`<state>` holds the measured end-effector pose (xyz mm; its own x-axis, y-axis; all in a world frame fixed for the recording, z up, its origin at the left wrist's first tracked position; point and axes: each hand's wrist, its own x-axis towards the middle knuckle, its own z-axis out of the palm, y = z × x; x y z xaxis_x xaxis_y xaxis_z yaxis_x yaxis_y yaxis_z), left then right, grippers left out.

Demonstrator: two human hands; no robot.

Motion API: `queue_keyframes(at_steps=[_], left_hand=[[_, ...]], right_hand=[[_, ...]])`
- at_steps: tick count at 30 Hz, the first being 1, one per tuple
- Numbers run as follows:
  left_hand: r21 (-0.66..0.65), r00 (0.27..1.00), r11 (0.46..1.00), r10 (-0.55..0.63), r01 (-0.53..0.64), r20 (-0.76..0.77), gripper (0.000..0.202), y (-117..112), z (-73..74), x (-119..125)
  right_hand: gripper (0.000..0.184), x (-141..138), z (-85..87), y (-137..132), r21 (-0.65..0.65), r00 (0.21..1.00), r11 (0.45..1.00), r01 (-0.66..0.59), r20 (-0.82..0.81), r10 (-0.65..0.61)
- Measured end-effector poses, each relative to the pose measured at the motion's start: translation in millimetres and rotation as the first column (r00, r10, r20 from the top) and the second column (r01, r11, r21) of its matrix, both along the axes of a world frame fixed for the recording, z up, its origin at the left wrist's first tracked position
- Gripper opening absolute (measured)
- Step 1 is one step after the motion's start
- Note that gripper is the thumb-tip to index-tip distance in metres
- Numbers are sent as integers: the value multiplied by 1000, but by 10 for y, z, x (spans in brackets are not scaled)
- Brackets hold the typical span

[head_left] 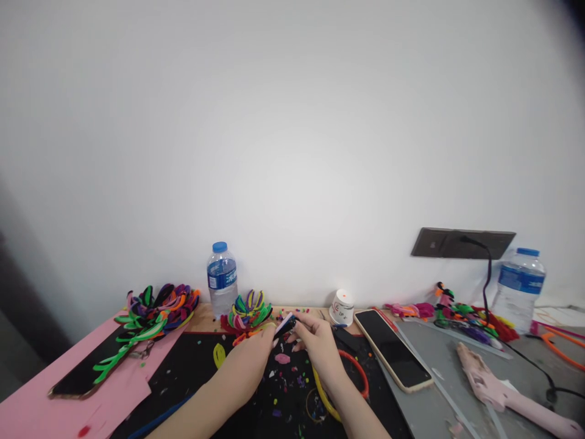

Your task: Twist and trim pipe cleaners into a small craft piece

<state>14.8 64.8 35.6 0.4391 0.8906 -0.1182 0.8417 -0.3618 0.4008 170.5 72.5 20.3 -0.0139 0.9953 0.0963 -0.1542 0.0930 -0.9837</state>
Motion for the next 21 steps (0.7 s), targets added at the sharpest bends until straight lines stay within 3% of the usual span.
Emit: queue_keyframes(at_steps=[8, 11, 15, 21], left_hand=[[76, 986, 996, -54, 42, 159, 37, 0, 37, -29], [48, 989, 998, -42, 36, 144, 36, -44, 81, -20], [43, 991, 997, -75, 70, 115, 37, -96, 139, -12], [78, 990, 988, -134, 131, 33, 45, -91, 136, -15]], right_hand=[[26, 5, -25, 2, -59, 992, 996, -74, -106, 68], [21, 2, -2, -27, -80, 962, 977, -197, -207, 177], [21, -1, 19, -55, -97, 904, 959, -266, -371, 213], [26, -42, -8, -73, -108, 897, 942, -317, -357, 261]])
